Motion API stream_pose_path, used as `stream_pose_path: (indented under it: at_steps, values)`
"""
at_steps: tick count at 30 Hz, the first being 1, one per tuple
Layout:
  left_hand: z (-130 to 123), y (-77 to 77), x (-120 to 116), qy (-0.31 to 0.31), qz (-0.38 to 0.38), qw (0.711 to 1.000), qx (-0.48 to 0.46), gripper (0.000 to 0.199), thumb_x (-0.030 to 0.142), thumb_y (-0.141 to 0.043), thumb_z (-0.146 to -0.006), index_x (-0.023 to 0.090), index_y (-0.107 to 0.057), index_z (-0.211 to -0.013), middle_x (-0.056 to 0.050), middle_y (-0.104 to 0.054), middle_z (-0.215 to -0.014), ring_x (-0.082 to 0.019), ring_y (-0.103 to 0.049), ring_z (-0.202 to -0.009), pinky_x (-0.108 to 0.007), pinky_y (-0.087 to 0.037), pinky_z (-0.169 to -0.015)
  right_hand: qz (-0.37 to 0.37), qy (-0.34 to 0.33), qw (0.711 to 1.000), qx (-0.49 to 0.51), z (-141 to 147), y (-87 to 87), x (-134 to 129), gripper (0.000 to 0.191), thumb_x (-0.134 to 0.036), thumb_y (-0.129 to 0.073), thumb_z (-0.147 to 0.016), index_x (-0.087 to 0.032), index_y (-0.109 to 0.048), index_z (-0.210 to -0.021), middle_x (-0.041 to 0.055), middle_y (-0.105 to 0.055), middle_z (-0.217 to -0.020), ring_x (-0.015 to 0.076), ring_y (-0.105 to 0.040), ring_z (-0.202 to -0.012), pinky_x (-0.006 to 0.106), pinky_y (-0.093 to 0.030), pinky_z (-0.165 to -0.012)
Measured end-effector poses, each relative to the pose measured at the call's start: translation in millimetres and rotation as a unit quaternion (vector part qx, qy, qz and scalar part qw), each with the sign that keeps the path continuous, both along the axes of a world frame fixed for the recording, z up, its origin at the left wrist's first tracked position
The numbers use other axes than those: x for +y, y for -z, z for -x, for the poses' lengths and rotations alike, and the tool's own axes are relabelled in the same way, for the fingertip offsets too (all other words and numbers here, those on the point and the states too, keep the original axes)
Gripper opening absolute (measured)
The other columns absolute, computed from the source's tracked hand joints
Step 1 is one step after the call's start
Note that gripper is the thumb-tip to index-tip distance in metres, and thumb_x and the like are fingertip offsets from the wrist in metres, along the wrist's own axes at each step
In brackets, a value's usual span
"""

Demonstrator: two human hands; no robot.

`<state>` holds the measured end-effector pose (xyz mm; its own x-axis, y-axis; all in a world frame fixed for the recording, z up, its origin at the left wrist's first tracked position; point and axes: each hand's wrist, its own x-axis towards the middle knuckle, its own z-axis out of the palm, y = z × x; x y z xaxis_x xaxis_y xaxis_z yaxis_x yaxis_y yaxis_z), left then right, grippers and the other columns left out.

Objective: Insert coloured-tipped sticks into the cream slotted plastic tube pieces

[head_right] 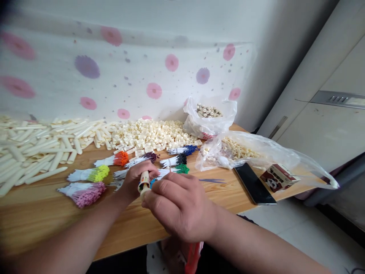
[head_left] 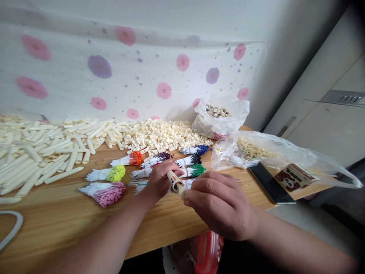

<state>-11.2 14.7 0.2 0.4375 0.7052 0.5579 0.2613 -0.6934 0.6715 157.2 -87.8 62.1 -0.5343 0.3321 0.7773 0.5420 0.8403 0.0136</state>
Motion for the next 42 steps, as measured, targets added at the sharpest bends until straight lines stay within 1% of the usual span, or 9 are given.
stream_pose_path:
  at_steps: [6,12,20,25,28,30,34,38,42]
  values:
    - [-1.2,-0.6,-0.9,0.025,-0.039,0.999,-0.024,0.03,0.035,-0.057,-0.082,0.016,-0.062,-0.06,0.001,-0.053,-0.057,-0.011,-0.048,-0.055,-0.022,-0.038,-0.053,-0.001,0.023,0.999,0.033,5.6,-2.6,-1.0,0.014,-0.009,-0.064,-0.079,-0.012,-0.06,-0.092,0.0056,-0.065,-0.078,0.0141,-0.056,-0.067,0.027,-0.048,-0.059]
    - [-0.4,3.9,-0.1,-0.004,-0.055,0.998,-0.007,0.03,0.032,-0.055,-0.083,0.016,-0.06,-0.059,0.001,-0.054,-0.056,-0.011,-0.049,-0.055,-0.022,-0.037,-0.053,0.022,0.052,0.998,0.025,10.6,-2.5,2.1,0.009,-0.011,-0.06,-0.082,-0.013,-0.06,-0.091,0.0059,-0.066,-0.081,0.0146,-0.056,-0.068,0.028,-0.047,-0.061]
    - [7.1,7.2,-1.4,-0.05,-0.051,0.992,0.104,0.02,0.023,-0.049,-0.082,0.016,-0.058,-0.065,0.001,-0.056,-0.059,-0.013,-0.05,-0.056,-0.023,-0.033,-0.054,0.115,0.09,0.987,0.065,-3.2,-5.0,12.9,0.01,-0.013,-0.055,-0.087,-0.014,-0.061,-0.078,0.006,-0.063,-0.075,0.0137,-0.057,-0.068,0.026,-0.044,-0.061]
    - [-1.4,-3.9,-14.0,-0.106,0.035,0.975,0.189,0.02,0.021,-0.048,-0.08,0.017,-0.051,-0.061,0.001,-0.052,-0.055,-0.013,-0.047,-0.054,-0.023,-0.029,-0.052,0.255,0.084,0.954,0.136,-14.5,-7.5,24.2,0.015,-0.016,-0.058,-0.084,-0.015,-0.06,-0.07,0.0026,-0.061,-0.068,0.0117,-0.055,-0.062,0.024,-0.042,-0.056]
    - [-6.1,-7.1,-19.5,-0.072,0.112,0.97,0.201,0.026,0.037,-0.05,-0.084,0.018,-0.052,-0.067,0.0,-0.054,-0.059,-0.015,-0.048,-0.057,-0.023,-0.031,-0.053,0.329,0.083,0.927,0.158,-24.7,-9.2,34.3,0.013,-0.019,-0.06,-0.081,-0.015,-0.061,-0.069,0.0027,-0.062,-0.067,0.0122,-0.055,-0.061,0.024,-0.041,-0.055]
    - [-5.8,-7.7,-19.5,-0.009,0.15,0.971,0.188,0.029,0.046,-0.052,-0.083,0.017,-0.055,-0.077,0.0,-0.057,-0.067,-0.015,-0.05,-0.062,-0.023,-0.034,-0.055,0.357,0.088,0.916,0.16,-32.7,-7.8,42.0,0.012,-0.02,-0.06,-0.08,-0.014,-0.062,-0.07,0.0027,-0.062,-0.068,0.0122,-0.054,-0.062,0.024,-0.041,-0.055]
    - [-1.7,-8.5,-14.2,0.104,0.166,0.968,0.154,0.033,0.047,-0.038,-0.09,0.018,-0.053,-0.093,-0.001,-0.058,-0.078,-0.015,-0.052,-0.071,-0.023,-0.038,-0.063,0.399,0.051,0.896,0.188,-46.0,-0.2,53.5,0.008,-0.021,-0.06,-0.08,-0.015,-0.062,-0.074,0.0025,-0.062,-0.072,0.0126,-0.055,-0.066,0.025,-0.044,-0.059]
    - [-1.6,-7.4,-10.5,-0.003,0.112,0.972,0.207,0.034,0.043,-0.035,-0.093,0.019,-0.049,-0.073,0.002,-0.051,-0.064,-0.014,-0.048,-0.061,-0.024,-0.033,-0.058,0.353,0.068,0.916,0.179,-46.9,3.8,54.0,0.005,-0.016,-0.06,-0.08,-0.016,-0.063,-0.077,0.0028,-0.062,-0.076,0.0123,-0.056,-0.07,0.024,-0.043,-0.062]
    - [-3.1,-4.0,-9.3,-0.094,0.027,0.97,0.223,0.02,0.035,-0.049,-0.088,0.019,-0.053,-0.077,0.0,-0.057,-0.071,-0.016,-0.052,-0.067,-0.025,-0.034,-0.06,0.324,0.091,0.926,0.17,-40.9,5.2,52.3,0.007,-0.019,-0.061,-0.081,-0.016,-0.063,-0.074,0.0023,-0.062,-0.072,0.0116,-0.055,-0.065,0.023,-0.042,-0.058]
